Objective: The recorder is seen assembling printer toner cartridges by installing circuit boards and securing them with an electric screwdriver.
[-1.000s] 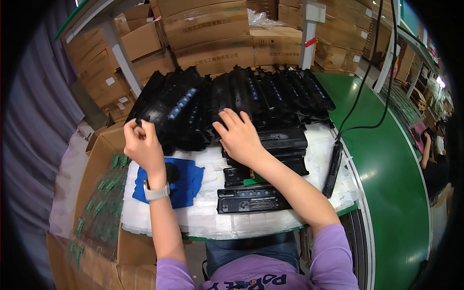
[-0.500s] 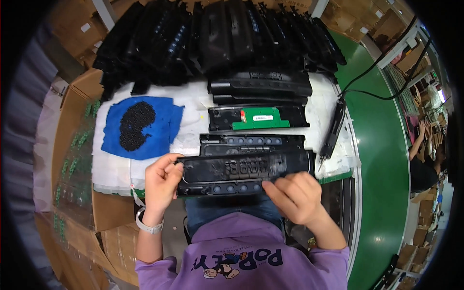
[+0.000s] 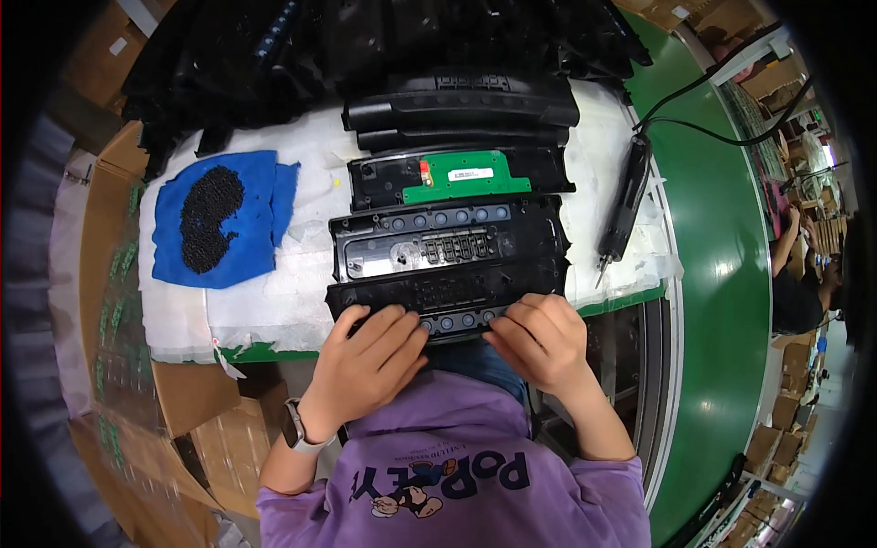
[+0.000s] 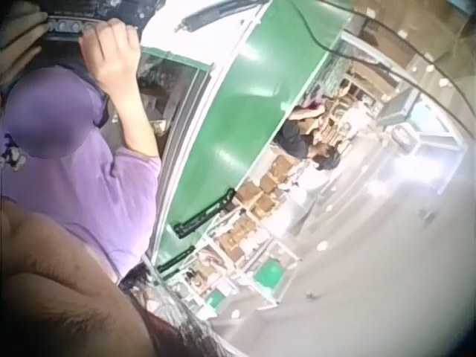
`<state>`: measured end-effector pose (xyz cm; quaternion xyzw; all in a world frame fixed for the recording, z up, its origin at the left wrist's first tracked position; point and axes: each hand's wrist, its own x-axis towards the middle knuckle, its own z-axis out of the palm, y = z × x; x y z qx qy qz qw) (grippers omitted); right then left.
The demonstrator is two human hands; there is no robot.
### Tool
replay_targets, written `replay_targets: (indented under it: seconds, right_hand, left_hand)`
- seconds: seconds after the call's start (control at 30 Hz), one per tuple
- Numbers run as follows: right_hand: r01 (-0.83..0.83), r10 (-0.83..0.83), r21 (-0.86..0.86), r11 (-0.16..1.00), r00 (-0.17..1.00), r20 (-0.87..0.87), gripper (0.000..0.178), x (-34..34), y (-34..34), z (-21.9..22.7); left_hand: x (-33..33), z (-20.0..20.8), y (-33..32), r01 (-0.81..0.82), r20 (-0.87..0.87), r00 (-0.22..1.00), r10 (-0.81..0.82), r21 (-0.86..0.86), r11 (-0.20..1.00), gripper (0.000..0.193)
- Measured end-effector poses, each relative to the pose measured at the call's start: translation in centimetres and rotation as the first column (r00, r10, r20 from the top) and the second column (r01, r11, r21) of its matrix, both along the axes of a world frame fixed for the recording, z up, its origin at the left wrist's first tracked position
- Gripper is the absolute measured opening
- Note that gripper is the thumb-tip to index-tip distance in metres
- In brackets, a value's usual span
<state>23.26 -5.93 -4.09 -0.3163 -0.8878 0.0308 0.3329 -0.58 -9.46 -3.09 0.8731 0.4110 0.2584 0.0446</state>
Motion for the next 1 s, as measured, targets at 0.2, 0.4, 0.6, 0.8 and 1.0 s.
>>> replay_targets:
  seconds: [0.2,0.4,0.6,0.8,1.0]
  right_hand:
    - [0.162,-0.158,-0.048,0.986,0.985,0.074,0.032,0.5,-0.1,0.7]
    - [0.128,-0.118,-0.114,0.985,0.989,0.085,0.035,0.4,0.1,1.1]
    - [0.121,-0.106,-0.138,0.983,0.988,0.111,0.036,1.3,0.1,0.9]
    - [0.051,-0.032,-0.139,0.989,0.990,0.135,0.028,0.5,0.2,1.7]
    - [0.158,-0.140,-0.121,0.980,0.980,0.144,0.032,-1.2,-1.1,3.6]
  left_hand:
    - [0.0,-0.9,0.0,-0.133,0.114,0.986,0.124,0.075,0.988,0.024]
    - [0.6,-0.7,0.4,-0.112,-0.017,0.994,0.112,0.036,0.993,0.026]
    - [1.3,-1.1,0.3,-0.039,-0.027,0.999,0.040,0.033,0.999,0.026]
    - [1.4,-0.9,0.6,-0.153,-0.001,0.988,0.154,0.130,0.980,0.023]
    - [0.7,-1.8,0.1,-0.034,0.091,0.996,0.020,0.161,0.986,0.024]
